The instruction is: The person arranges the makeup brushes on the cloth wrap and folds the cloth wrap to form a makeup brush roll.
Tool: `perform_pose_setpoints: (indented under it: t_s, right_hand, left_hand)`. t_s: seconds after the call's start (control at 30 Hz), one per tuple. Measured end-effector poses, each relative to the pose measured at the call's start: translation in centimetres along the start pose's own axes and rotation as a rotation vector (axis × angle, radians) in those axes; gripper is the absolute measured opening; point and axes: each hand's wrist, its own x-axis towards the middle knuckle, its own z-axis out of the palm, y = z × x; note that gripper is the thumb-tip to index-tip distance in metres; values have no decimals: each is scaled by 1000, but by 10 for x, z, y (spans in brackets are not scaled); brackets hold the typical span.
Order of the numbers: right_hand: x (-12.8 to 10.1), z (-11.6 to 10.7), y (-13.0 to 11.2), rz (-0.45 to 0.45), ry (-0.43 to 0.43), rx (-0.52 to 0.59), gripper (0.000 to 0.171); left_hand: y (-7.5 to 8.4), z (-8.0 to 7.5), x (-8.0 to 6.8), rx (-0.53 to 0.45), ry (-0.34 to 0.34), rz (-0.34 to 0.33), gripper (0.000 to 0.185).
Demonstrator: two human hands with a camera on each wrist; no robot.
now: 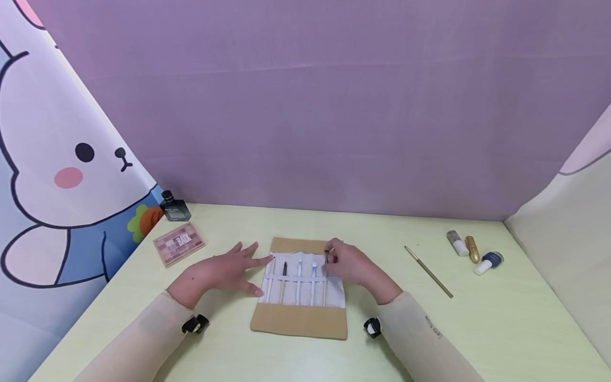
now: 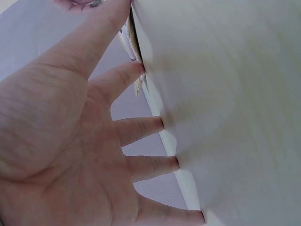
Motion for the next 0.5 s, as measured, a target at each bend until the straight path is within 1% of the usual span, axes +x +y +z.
perform_pose_setpoints:
  t_s: [0.13, 0.3, 0.5]
  right_hand:
    - [-3, 0, -2, 0, -34, -39, 35]
    - [-5, 2, -4, 0, -43, -68, 33]
    - [-8, 2, -5, -32, -47, -97, 32]
  left_hand:
    - [0, 0, 0, -1, 4, 1, 93]
    - [-1, 0, 0, -3, 6, 2, 93]
    - [-1, 1, 0, -6, 0, -8, 93]
